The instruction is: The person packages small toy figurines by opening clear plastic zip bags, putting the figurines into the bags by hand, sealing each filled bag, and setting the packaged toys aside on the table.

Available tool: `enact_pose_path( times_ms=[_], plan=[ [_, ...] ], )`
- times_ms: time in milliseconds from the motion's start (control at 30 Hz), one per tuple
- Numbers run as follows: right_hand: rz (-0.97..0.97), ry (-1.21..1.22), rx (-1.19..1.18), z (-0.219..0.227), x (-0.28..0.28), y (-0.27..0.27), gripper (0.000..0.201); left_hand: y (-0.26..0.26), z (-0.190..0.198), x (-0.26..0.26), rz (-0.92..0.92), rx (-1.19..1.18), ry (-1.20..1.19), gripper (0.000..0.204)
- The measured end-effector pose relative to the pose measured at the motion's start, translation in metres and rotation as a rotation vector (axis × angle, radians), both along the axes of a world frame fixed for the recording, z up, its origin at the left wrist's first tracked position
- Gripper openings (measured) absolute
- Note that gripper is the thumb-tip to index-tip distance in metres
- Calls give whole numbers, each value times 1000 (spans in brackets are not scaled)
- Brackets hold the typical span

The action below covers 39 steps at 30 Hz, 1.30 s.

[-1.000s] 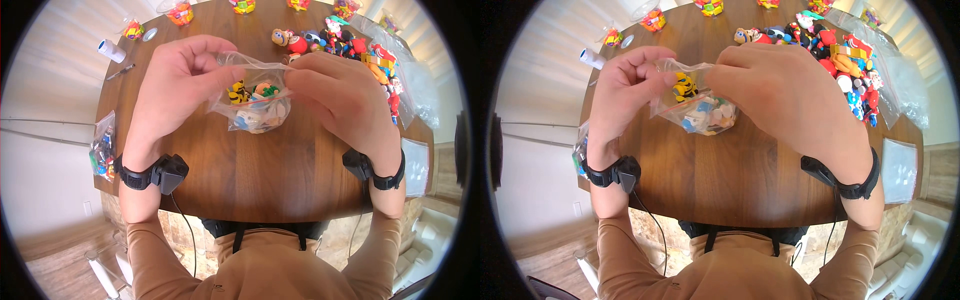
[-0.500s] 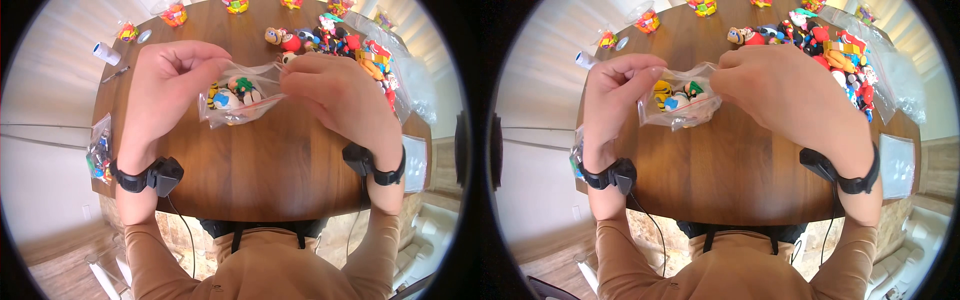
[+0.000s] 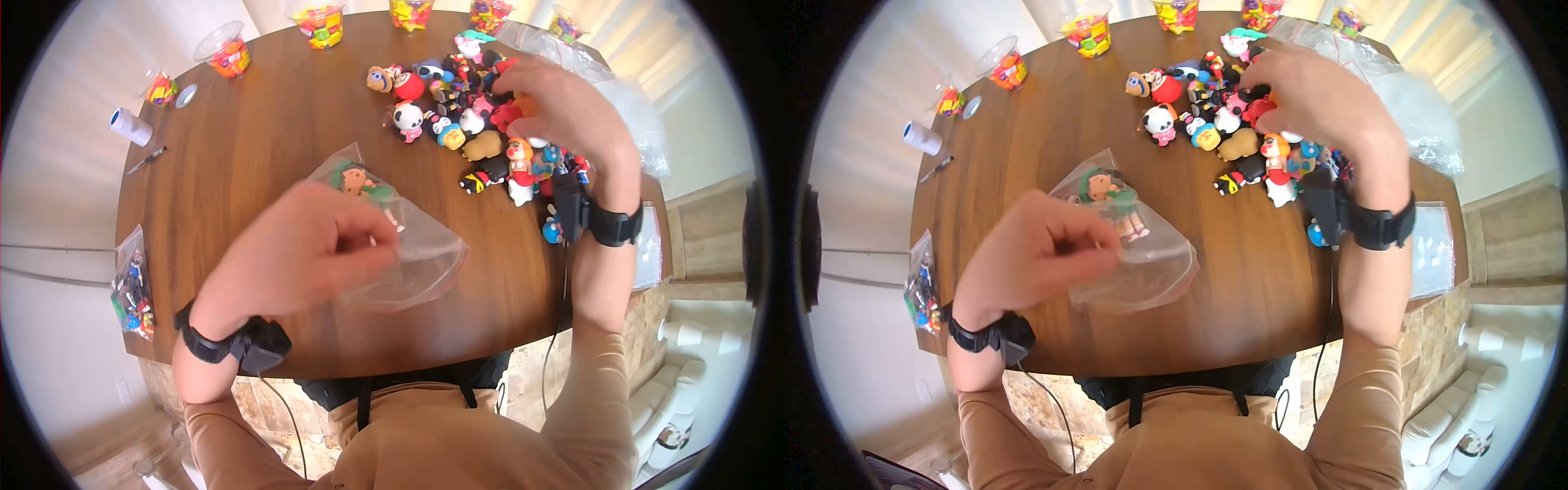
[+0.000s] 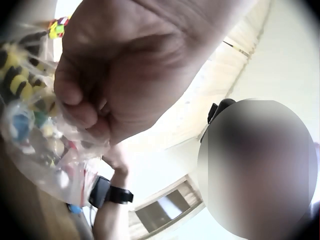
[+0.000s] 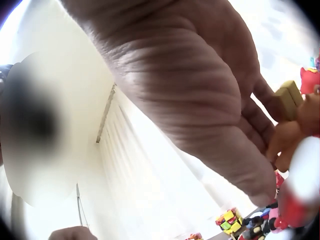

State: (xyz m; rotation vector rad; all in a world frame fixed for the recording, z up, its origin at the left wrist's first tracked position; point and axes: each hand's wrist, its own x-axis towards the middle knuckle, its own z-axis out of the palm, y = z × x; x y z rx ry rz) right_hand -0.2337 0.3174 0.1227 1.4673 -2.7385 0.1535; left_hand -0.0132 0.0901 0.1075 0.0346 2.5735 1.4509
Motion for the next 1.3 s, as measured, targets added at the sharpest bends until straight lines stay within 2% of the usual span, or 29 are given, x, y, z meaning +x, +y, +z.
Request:
enact_pose_path(
  times_ms=[67,100,167,200,267,333,400,433,500,533,600,633,667,733,767,933,1000,1033,1067,1133,1300],
  plan=[
    [14,32,81,-10,3,-7,46,4,-14,0,28,-80,172,10],
    [9,109,40,-18,4,-8,50,1,-13,-3,24,-79,175,10],
    [-49,83,121,-14,5,-15,50,-8,-8,-11,259,76,50,8],
    [-106,51,205,-12,5,-17,51,-4,-2,-7,256,75,53,8],
    [-105,49,183,-9,7,-14,51,6,13,6,229,124,70,8],
    [-93,51,163,-3,8,-14,51,2,9,6,243,135,96,8],
    [-81,-178,65,6,7,-13,50,-2,6,4,256,148,124,8],
    [-78,-174,70,7,6,-9,50,-4,5,3,273,182,132,8],
    [127,-444,-269,7,5,0,50,-4,4,1,297,217,140,8],
    [134,-444,-267,7,4,0,50,-4,5,1,292,234,149,8],
    [467,-883,-518,9,5,-2,57,-3,6,0,294,244,161,8],
    [549,-992,-540,13,10,-2,54,-3,6,-1,307,286,172,8],
    [558,-995,-538,11,15,-6,54,-3,5,-1,321,328,183,9],
    [586,-1147,-789,6,27,-15,52,-2,6,-2,348,354,175,9],
    [510,-1260,-746,10,35,-14,51,-1,6,-2,367,384,165,9],
    [474,-1439,-624,8,63,-28,50,0,2,-2,346,414,120,12],
    [423,-1419,-421,10,69,-33,50,1,2,-2,342,423,98,12],
    [461,-1384,-384,6,68,-36,48,1,2,-3,330,409,111,13],
    [464,-1400,-387,4,70,-37,48,0,2,-2,317,394,123,14],
    [427,-1281,-318,6,71,-39,45,0,1,-3,320,395,130,14],
    [475,-1297,-330,4,72,-35,40,-1,-3,-4,315,378,155,15]
  ],
)
